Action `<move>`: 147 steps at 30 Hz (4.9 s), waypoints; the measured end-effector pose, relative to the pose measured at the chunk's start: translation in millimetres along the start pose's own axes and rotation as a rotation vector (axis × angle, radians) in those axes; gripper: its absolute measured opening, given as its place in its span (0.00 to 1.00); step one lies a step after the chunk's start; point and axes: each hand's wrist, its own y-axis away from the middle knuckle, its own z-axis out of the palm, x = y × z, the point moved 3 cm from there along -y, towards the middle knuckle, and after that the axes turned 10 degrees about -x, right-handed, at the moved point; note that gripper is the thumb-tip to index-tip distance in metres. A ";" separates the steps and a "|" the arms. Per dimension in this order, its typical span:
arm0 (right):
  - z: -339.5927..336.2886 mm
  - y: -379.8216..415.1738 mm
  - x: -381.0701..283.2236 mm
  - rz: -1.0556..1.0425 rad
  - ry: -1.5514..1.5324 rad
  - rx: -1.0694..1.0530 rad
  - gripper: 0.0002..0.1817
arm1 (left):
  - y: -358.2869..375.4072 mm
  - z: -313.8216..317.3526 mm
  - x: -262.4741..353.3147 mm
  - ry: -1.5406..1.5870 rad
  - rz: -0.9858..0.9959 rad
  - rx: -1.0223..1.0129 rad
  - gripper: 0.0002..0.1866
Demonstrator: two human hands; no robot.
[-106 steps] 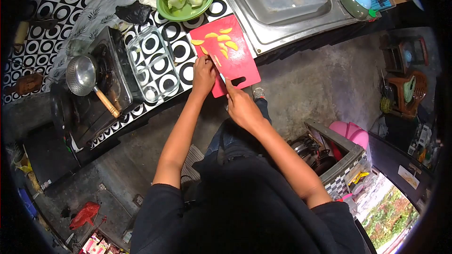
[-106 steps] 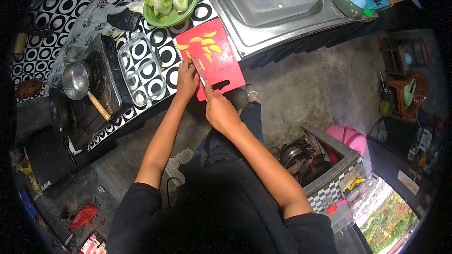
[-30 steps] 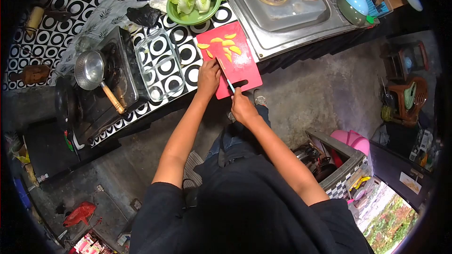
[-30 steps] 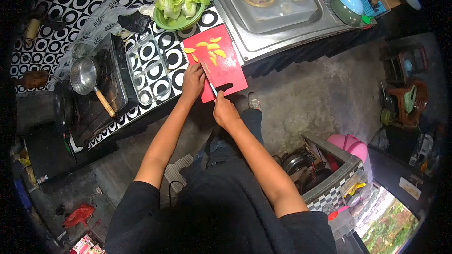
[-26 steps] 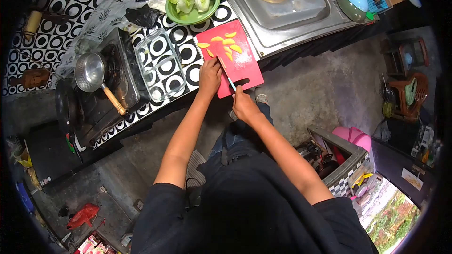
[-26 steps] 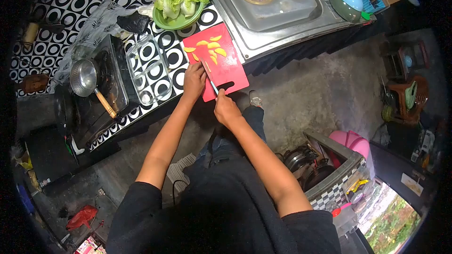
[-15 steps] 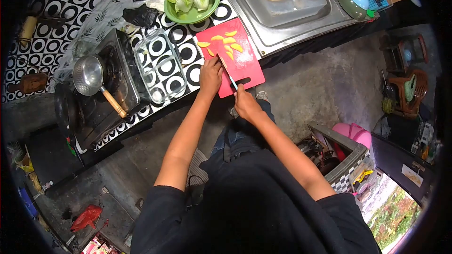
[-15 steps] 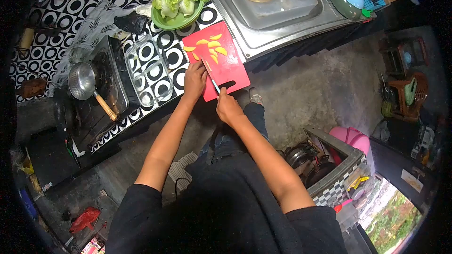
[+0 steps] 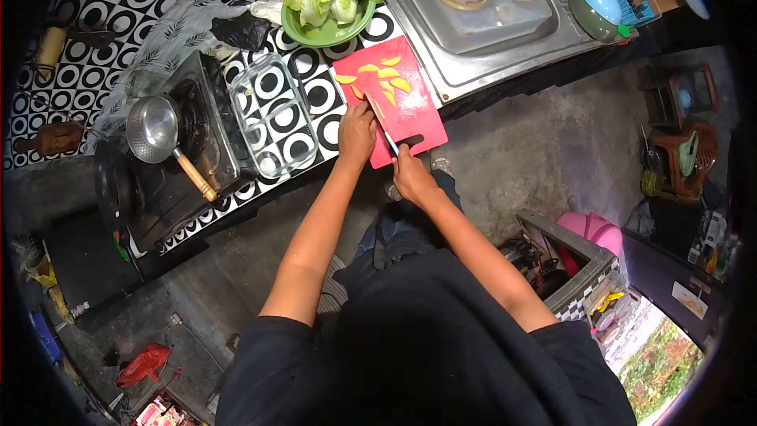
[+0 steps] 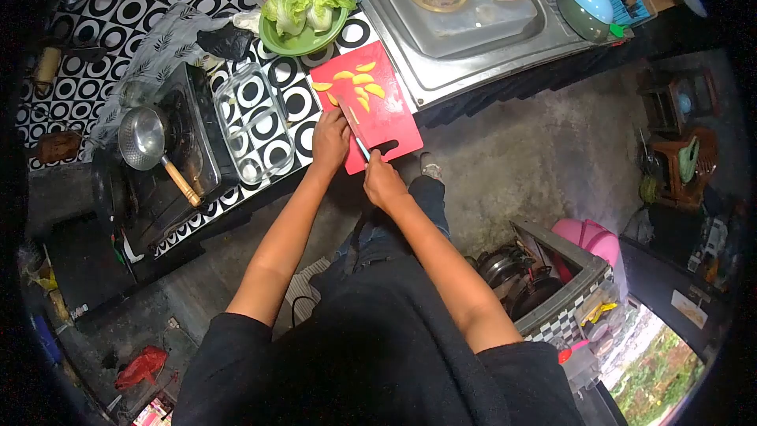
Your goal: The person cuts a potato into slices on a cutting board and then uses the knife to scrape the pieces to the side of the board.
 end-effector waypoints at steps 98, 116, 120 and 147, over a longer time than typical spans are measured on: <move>-49.7 46.3 -55.8 -0.184 0.143 0.110 0.28 | -5.9 -11.9 -2.5 0.005 0.022 -0.002 0.21; -28.9 47.7 -46.8 -0.285 0.153 0.201 0.29 | -6.0 -7.7 -5.0 -0.011 0.017 0.003 0.20; -28.3 46.7 -44.8 -0.298 0.136 0.201 0.28 | -6.7 -7.4 -6.0 -0.009 0.027 0.006 0.20; -26.9 48.9 -37.3 -0.169 0.087 0.133 0.28 | -6.1 -10.8 -2.8 -0.012 0.023 -0.008 0.18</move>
